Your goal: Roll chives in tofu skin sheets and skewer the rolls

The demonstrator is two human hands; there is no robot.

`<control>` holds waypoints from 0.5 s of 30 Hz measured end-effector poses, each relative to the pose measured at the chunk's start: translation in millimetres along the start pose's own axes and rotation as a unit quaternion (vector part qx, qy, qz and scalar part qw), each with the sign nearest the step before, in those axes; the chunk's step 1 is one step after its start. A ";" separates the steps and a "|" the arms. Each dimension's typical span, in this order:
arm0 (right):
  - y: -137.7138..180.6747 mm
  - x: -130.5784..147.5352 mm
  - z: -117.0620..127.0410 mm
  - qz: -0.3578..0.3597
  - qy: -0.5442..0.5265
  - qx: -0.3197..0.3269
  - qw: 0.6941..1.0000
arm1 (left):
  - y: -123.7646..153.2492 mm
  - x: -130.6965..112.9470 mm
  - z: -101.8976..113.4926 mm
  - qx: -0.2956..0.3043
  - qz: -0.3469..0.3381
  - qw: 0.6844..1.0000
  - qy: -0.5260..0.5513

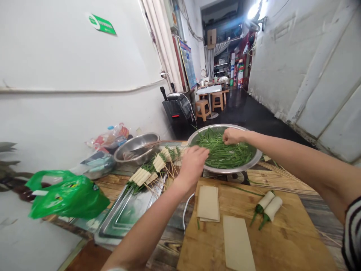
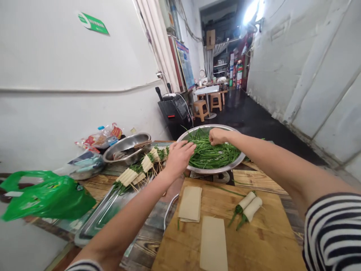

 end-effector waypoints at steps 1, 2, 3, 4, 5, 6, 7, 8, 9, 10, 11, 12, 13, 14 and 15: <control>2.6 2.7 3.4 0.008 -0.004 0.000 1.000 | -19.3 -3.0 -6.4 -0.005 -0.005 1.000 -0.003; 4.7 4.9 6.4 0.016 -0.010 0.001 1.000 | -35.5 -7.8 -13.6 -0.008 -0.012 1.000 -0.006; 6.3 6.1 8.8 0.022 -0.015 0.003 1.000 | -48.3 -14.2 -20.4 -0.011 -0.023 1.000 -0.014; 7.3 6.1 10.7 0.026 -0.021 0.005 0.999 | -58.0 -21.0 -27.4 -0.008 -0.038 0.999 -0.018; 8.0 5.1 11.8 0.029 -0.027 0.007 0.999 | -65.0 -26.1 -34.1 0.001 -0.047 0.999 -0.022; 8.4 3.1 12.2 0.030 -0.033 0.009 0.999 | -70.0 -29.3 -40.2 0.015 -0.050 0.998 -0.025; 8.5 0.6 12.1 0.029 -0.039 0.010 0.999 | -73.7 -30.8 -45.4 0.034 -0.050 0.998 -0.028; 8.4 -2.3 11.6 0.027 -0.045 0.011 0.999 | -76.5 -30.9 -49.0 0.053 -0.048 0.997 -0.030; 8.1 -5.2 11.0 0.024 -0.050 0.012 0.998 | -79.2 -30.4 -50.7 0.068 -0.048 0.996 -0.032; 7.6 -7.8 10.4 0.021 -0.055 0.013 0.998 | -82.2 -30.1 -50.7 0.080 -0.051 0.995 -0.033; 6.9 -10.1 10.3 0.016 -0.059 0.012 0.998 | -85.7 -30.4 -49.2 0.087 -0.060 0.994 -0.033; 6.0 -12.0 11.0 0.010 -0.063 0.010 0.998 | -89.8 -31.0 -46.7 0.090 -0.072 0.993 -0.032; 5.1 -13.6 12.8 0.004 -0.065 0.006 0.998 | -94.4 -31.4 -43.7 0.092 -0.082 0.992 -0.029; 4.3 -15.1 15.8 -0.004 -0.067 -0.001 0.998 | -99.5 -31.3 -40.5 0.094 -0.091 0.991 -0.025; 3.8 -16.6 19.6 -0.013 -0.069 -0.010 0.998 | -104.7 -30.9 -37.3 0.095 -0.097 0.990 -0.020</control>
Point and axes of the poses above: each hand's wrist, its own y-axis away from the middle knuckle, its own z-axis out of the back of the hand, x = y × z, the point moved 9 cm from there along -y, towards the middle knuckle, and after that the axes turned 3 degrees about x, right-handed, at the moved point
